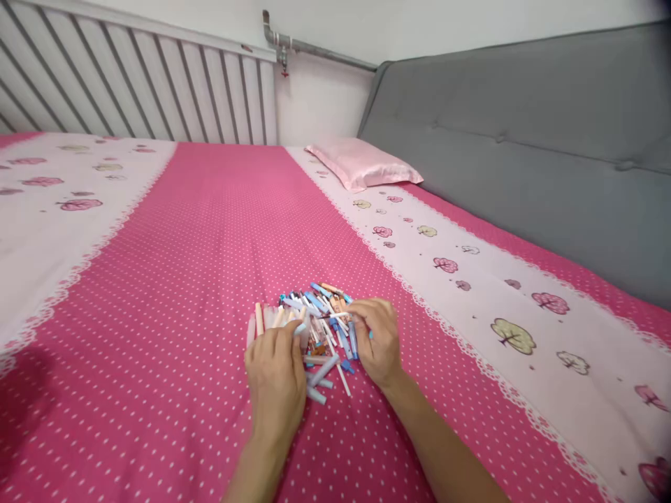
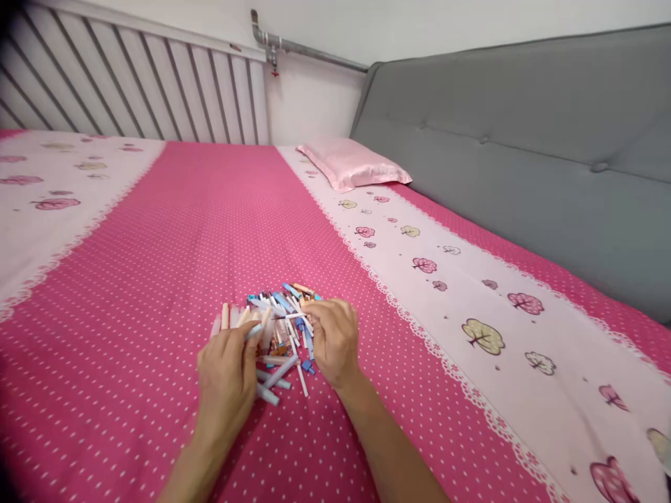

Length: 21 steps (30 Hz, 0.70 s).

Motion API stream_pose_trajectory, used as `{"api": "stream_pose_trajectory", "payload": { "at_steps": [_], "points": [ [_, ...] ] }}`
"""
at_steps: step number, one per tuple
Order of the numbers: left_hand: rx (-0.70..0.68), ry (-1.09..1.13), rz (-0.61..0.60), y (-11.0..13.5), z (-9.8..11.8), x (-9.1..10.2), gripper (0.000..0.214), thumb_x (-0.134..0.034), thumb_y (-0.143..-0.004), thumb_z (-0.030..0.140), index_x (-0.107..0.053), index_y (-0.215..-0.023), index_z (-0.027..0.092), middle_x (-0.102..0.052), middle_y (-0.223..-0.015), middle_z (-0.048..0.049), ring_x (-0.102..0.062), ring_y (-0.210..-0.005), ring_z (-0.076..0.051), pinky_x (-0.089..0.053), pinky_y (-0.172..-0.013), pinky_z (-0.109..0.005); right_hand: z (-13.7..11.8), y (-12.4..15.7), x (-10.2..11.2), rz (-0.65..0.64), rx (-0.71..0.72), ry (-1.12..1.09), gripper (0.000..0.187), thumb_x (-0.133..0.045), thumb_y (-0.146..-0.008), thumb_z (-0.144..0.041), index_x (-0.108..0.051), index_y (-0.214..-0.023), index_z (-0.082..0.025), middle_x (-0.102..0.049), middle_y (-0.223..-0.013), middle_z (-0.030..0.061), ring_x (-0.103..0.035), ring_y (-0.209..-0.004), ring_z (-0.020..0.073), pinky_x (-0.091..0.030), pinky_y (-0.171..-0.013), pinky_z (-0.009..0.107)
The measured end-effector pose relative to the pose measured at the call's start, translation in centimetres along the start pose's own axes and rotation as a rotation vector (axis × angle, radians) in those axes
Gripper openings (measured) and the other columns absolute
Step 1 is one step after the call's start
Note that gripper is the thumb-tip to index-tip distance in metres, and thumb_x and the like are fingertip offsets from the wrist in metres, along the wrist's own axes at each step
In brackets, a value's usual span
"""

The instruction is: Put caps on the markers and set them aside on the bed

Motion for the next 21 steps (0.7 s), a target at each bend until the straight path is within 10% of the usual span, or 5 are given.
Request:
{"api": "stream_pose_trajectory", "payload": {
  "at_steps": [21],
  "points": [
    [-0.101, 0.027, 0.010, 0.02, 0.42, -0.03, 0.026, -0.043, -0.085, 0.020, -0.060, -0.105, 0.020, -0.058, -0.086, -0.0063, -0.050, -0.080, -0.019, -0.036, -0.075, -0.034, -0.46, 0.21, -0.02, 0.005, 0.093, 0.061, 0.030, -0.052, -0.080, -0.011, -0.065, -0.097, -0.032, -0.063, -0.098, 0.0011, -0.050, -0.094, 0.0199, -0.039, -0.084, 0.039]
  ]
}}
Point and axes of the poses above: each hand's wrist, its own y-axis away from the middle knuckle, its own x-axis out of the back of the hand, z = x × y, the point moved 3 cm from there along -y, towards the middle knuckle
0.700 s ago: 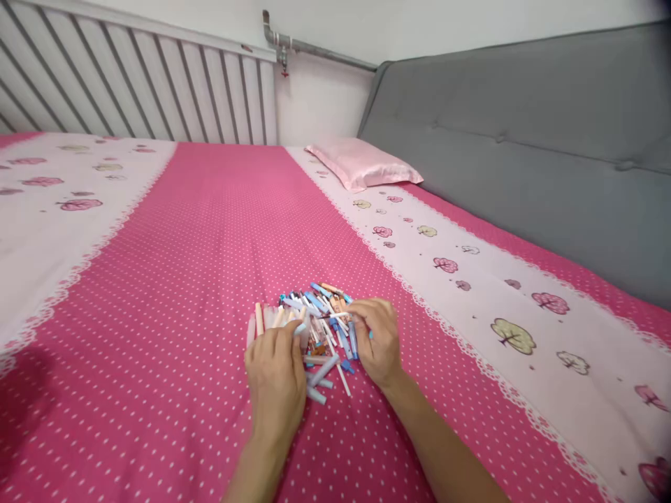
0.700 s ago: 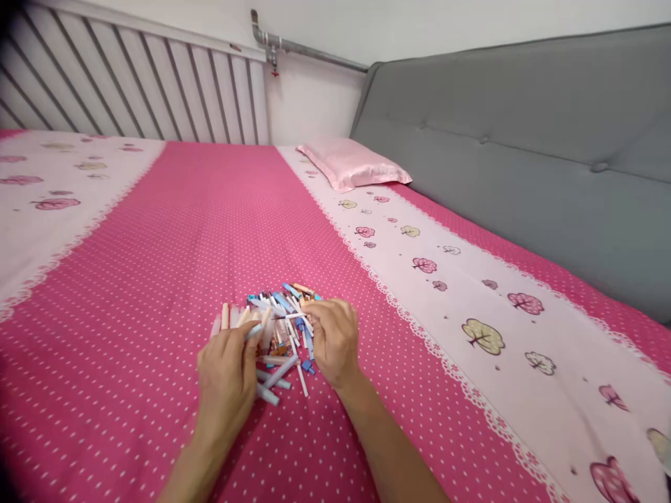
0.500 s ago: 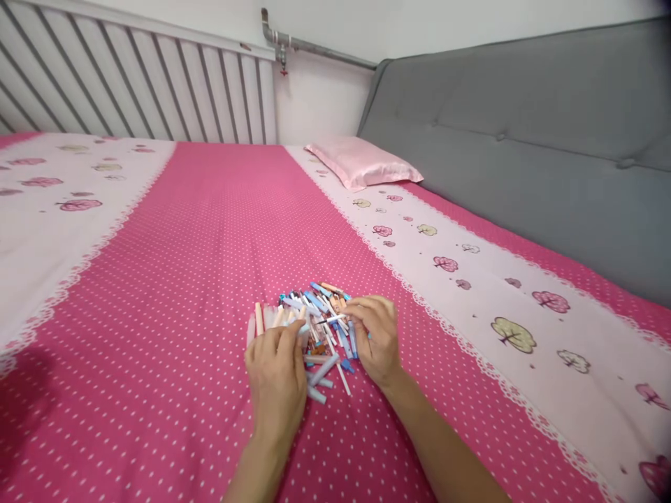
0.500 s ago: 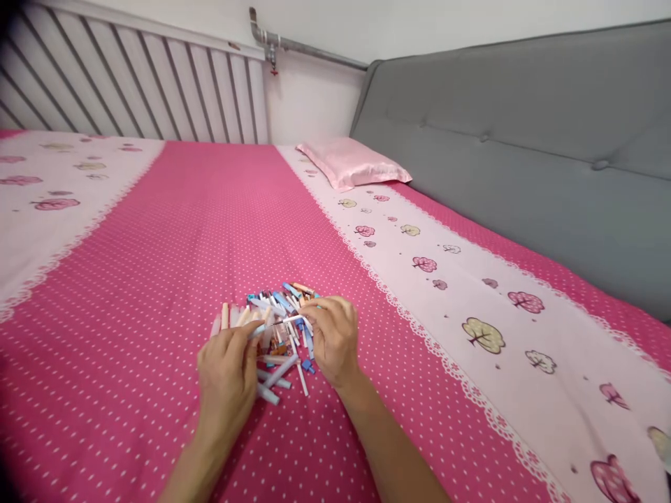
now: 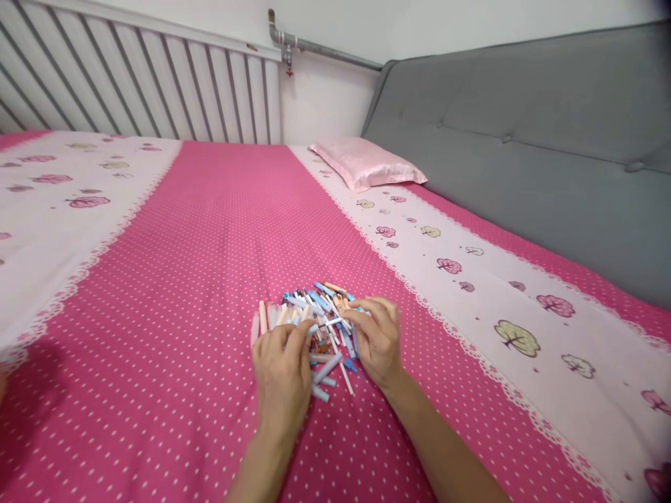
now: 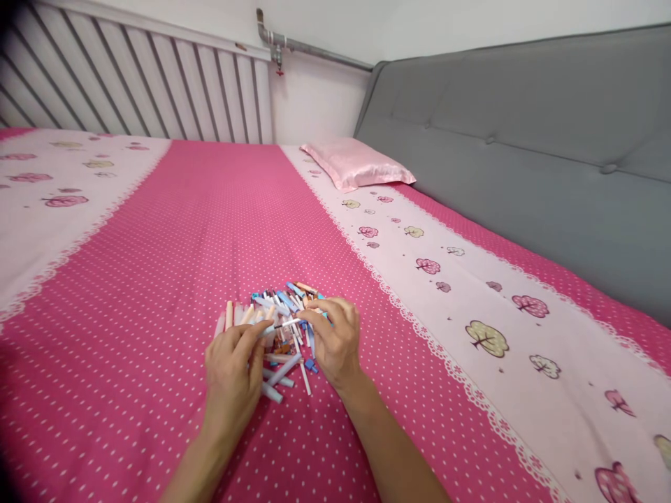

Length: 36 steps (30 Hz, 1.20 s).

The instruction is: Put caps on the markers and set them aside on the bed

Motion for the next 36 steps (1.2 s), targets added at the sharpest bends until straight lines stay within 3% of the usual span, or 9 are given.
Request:
{"api": "stream_pose_trajectory", "payload": {
  "at_steps": [8, 13, 17, 20, 23, 26, 29, 33, 36],
  "points": [
    [-0.119, 0.056, -0.018, 0.0, 0.2, -0.3, 0.026, -0.045, -0.085, 0.019, -0.059, -0.107, 0.019, -0.061, -0.082, -0.0046, -0.052, -0.076, -0.017, -0.037, -0.074, -0.033, -0.9, 0.1, 0.1, 0.096, 0.141, -0.026, 0.035, -0.055, -0.079, -0.009, -0.066, -0.100, -0.034, -0.058, -0.107, 0.0044, -0.050, -0.106, 0.0225, -0.044, -0.088, 0.043],
    [-0.128, 0.081, -0.027, 0.1, 0.6, -0.3, 0.026, -0.044, -0.086, 0.018, -0.057, -0.108, 0.017, -0.061, -0.078, -0.0042, -0.052, -0.074, -0.017, -0.038, -0.072, -0.032, -1.5, 0.7, -0.9, -0.048, 0.205, -0.140, 0.052, -0.046, -0.081, -0.003, -0.046, -0.127, -0.029, -0.053, -0.122, 0.0080, -0.047, -0.116, 0.0216, -0.044, -0.094, 0.041],
    [-0.115, 0.114, -0.015, 0.2, 0.5, -0.2, 0.026, -0.042, -0.086, 0.018, -0.056, -0.108, 0.015, -0.061, -0.082, -0.0058, -0.053, -0.078, -0.018, -0.039, -0.074, -0.032, -2.6, 1.0, -1.4, -0.138, 0.234, -0.203, 0.059, -0.040, -0.082, -0.002, -0.030, -0.137, -0.023, -0.046, -0.132, 0.0101, -0.045, -0.120, 0.0193, -0.045, -0.096, 0.037],
    [-0.035, 0.154, -0.019, 0.2, 0.4, -0.3, 0.027, -0.041, -0.087, 0.021, -0.054, -0.110, 0.017, -0.062, -0.086, -0.0062, -0.055, -0.082, -0.018, -0.040, -0.077, -0.032, -1.9, 0.7, -1.0, -0.031, 0.138, -0.173, 0.059, -0.039, -0.082, -0.003, -0.028, -0.137, -0.022, -0.049, -0.130, 0.0093, -0.045, -0.120, 0.0195, -0.043, -0.097, 0.040],
    [0.147, 0.198, 0.015, 0.4, 0.1, -0.1, 0.028, -0.039, -0.088, 0.026, -0.054, -0.109, 0.016, -0.063, -0.090, -0.0074, -0.057, -0.084, -0.019, -0.042, -0.075, -0.031, 0.5, 0.5, 0.1, 0.140, -0.079, -0.059, 0.044, -0.041, -0.082, -0.007, -0.047, -0.122, -0.023, -0.057, -0.117, 0.0087, -0.051, -0.112, 0.0207, -0.045, -0.093, 0.044],
    [0.331, 0.228, 0.036, 0.6, -0.3, 0.1, 0.034, -0.036, -0.088, 0.031, -0.052, -0.113, 0.015, -0.064, -0.092, -0.0086, -0.059, -0.084, -0.021, -0.044, -0.073, -0.032, 2.8, 0.6, 0.7, 0.178, -0.259, 0.021, 0.027, -0.043, -0.083, -0.012, -0.059, -0.102, -0.021, -0.062, -0.099, 0.0079, -0.056, -0.097, 0.0203, -0.048, -0.085, 0.042],
    [0.417, 0.279, 0.021, 0.8, -0.3, 0.3, 0.037, -0.035, -0.088, 0.033, -0.051, -0.116, 0.016, -0.064, -0.090, -0.0077, -0.060, -0.083, -0.021, -0.045, -0.073, -0.032, 3.9, 0.8, 0.6, 0.085, -0.345, 0.053, 0.021, -0.044, -0.084, -0.018, -0.062, -0.095, -0.019, -0.062, -0.092, 0.0072, -0.056, -0.089, 0.0199, -0.046, -0.080, 0.039],
    [0.464, 0.309, 0.047, 0.9, -0.2, 0.4, 0.035, -0.036, -0.087, 0.034, -0.052, -0.114, 0.017, -0.063, -0.092, -0.0076, -0.059, -0.083, -0.020, -0.045, -0.074, -0.032, 3.5, 0.9, -0.5, -0.134, -0.268, 0.048, 0.023, -0.043, -0.085, -0.021, -0.064, -0.096, -0.022, -0.064, -0.094, 0.0048, -0.052, -0.091, 0.0198, -0.041, -0.083, 0.038],
    [0.495, 0.308, 0.077, 0.9, -0.3, 0.5, 0.034, -0.038, -0.086, 0.033, -0.053, -0.113, 0.017, -0.062, -0.093, -0.0077, -0.058, -0.084, -0.020, -0.044, -0.075, -0.032, 2.8, 1.0, -1.1, -0.223, -0.213, 0.034, 0.028, -0.041, -0.087, -0.021, -0.062, -0.105, -0.024, -0.063, -0.102, 0.0036, -0.050, -0.098, 0.0197, -0.037, -0.088, 0.039]
  ]
}}
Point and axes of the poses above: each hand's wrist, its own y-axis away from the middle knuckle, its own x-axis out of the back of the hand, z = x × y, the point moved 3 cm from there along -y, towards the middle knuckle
